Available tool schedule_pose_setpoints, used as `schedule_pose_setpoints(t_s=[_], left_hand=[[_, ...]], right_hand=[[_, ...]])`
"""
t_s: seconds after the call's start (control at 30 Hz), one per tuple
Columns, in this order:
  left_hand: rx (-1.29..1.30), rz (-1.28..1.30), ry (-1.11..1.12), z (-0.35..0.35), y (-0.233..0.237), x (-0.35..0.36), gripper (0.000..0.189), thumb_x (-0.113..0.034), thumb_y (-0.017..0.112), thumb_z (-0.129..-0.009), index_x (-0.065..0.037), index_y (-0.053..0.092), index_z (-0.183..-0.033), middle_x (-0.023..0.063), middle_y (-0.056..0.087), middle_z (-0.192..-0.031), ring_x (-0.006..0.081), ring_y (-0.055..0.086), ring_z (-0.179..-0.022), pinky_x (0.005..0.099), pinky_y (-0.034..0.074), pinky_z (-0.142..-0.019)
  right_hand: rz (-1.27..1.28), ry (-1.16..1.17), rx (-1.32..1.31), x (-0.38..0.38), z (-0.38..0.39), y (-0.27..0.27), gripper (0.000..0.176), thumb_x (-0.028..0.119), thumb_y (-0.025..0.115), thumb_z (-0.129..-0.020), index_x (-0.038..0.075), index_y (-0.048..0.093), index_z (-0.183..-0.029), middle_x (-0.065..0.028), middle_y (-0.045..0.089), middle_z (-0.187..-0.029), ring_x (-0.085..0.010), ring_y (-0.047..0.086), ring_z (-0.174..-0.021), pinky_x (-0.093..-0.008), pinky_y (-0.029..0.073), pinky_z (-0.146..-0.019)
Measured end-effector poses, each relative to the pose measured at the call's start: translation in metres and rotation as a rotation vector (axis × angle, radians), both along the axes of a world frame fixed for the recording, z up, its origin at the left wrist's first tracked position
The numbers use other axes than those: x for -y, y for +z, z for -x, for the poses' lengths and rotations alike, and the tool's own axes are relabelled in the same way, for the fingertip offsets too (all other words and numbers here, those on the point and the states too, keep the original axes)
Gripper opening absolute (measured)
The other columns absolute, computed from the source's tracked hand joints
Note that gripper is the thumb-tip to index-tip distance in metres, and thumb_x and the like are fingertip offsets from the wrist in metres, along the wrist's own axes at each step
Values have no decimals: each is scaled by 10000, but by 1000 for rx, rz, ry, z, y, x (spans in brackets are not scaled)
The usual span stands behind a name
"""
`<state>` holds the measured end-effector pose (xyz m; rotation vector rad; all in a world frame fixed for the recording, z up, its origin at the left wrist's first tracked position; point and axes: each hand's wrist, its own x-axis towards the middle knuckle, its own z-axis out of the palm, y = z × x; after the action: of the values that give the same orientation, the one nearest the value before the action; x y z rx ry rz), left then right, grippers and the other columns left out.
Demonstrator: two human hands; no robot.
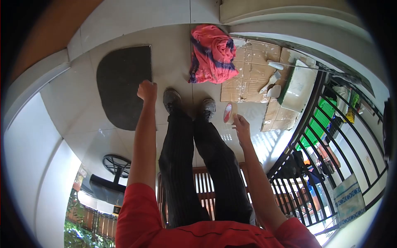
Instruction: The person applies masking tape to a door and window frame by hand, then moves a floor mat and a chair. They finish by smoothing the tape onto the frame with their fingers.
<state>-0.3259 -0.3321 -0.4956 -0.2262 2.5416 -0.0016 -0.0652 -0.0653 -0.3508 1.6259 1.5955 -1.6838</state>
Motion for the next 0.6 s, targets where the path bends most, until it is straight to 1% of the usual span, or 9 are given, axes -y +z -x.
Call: schedule_pose_setpoints(t_s=[0.07,0.13,0.2,0.27,0.37,0.4,0.47,0.53,0.6], left_hand=[[26,54,-41,5,-25,7,249,-315,621,-667,-105,679,-787,125,654,-809,310,630,-812,409,510,-676],[33,63,-31,6,-44,13,259,-318,629,-660,-98,678,-788,125,654,-810,307,631,-813,406,510,-675],[39,72,-18,9,-53,10,270,-321,636,-653,-92,676,-789,124,654,-811,304,632,-815,402,511,-674],[17,143,-53,10,-59,10,247,-315,672,-635,-94,675,-744,122,656,-801,295,643,-777,391,517,-638],[-8,161,-105,14,-67,20,247,-311,659,-630,-93,676,-746,117,656,-792,292,644,-768,389,516,-641],[-8,163,-100,17,-65,24,247,-311,659,-630,-93,676,-746,117,656,-792,292,644,-768,389,516,-641],[-114,162,56,22,-53,35,254,-318,638,-631,-86,674,-728,125,654,-788,289,643,-752,387,515,-639],[-109,164,68,24,-22,52,273,-336,626,-637,-80,672,-720,131,652,-779,294,641,-744,391,512,-631],[-140,160,77,35,23,69,295,-355,614,-643,-74,670,-712,138,649,-770,300,639,-736,395,510,-623]], right_hand=[[16,28,84,-6,-12,-9,388,350,541,-869,1,584,-1034,-11,564,-797,-81,501,-704,-227,424,-622],[8,50,110,-10,-24,-18,384,347,537,-873,1,583,-1034,-11,564,-800,-82,500,-705,-227,424,-621],[-1,75,134,-13,-27,-23,380,344,533,-876,2,582,-1034,-10,564,-804,-82,499,-705,-227,424,-621],[13,57,176,-17,-27,-25,388,348,532,-877,-2,579,-1037,-12,562,-804,-82,497,-710,-229,426,-621],[6,75,199,-20,-22,-21,391,354,534,-875,-1,580,-1033,-14,565,-807,-80,497,-712,-229,424,-621],[6,80,198,-22,-20,-21,391,354,534,-875,-1,580,-1033,-14,565,-807,-80,497,-712,-229,424,-621],[-9,83,175,-23,-20,-18,386,357,531,-876,4,582,-1025,-17,569,-800,-82,501,-709,-229,423,-622],[18,75,161,-23,-18,-9,383,359,532,-875,8,585,-1021,-18,571,-793,-83,504,-706,-229,424,-622],[18,63,145,-17,-13,3,389,369,537,-869,15,588,-1022,-13,569,-765,-81,507,-688,-228,426,-604]])
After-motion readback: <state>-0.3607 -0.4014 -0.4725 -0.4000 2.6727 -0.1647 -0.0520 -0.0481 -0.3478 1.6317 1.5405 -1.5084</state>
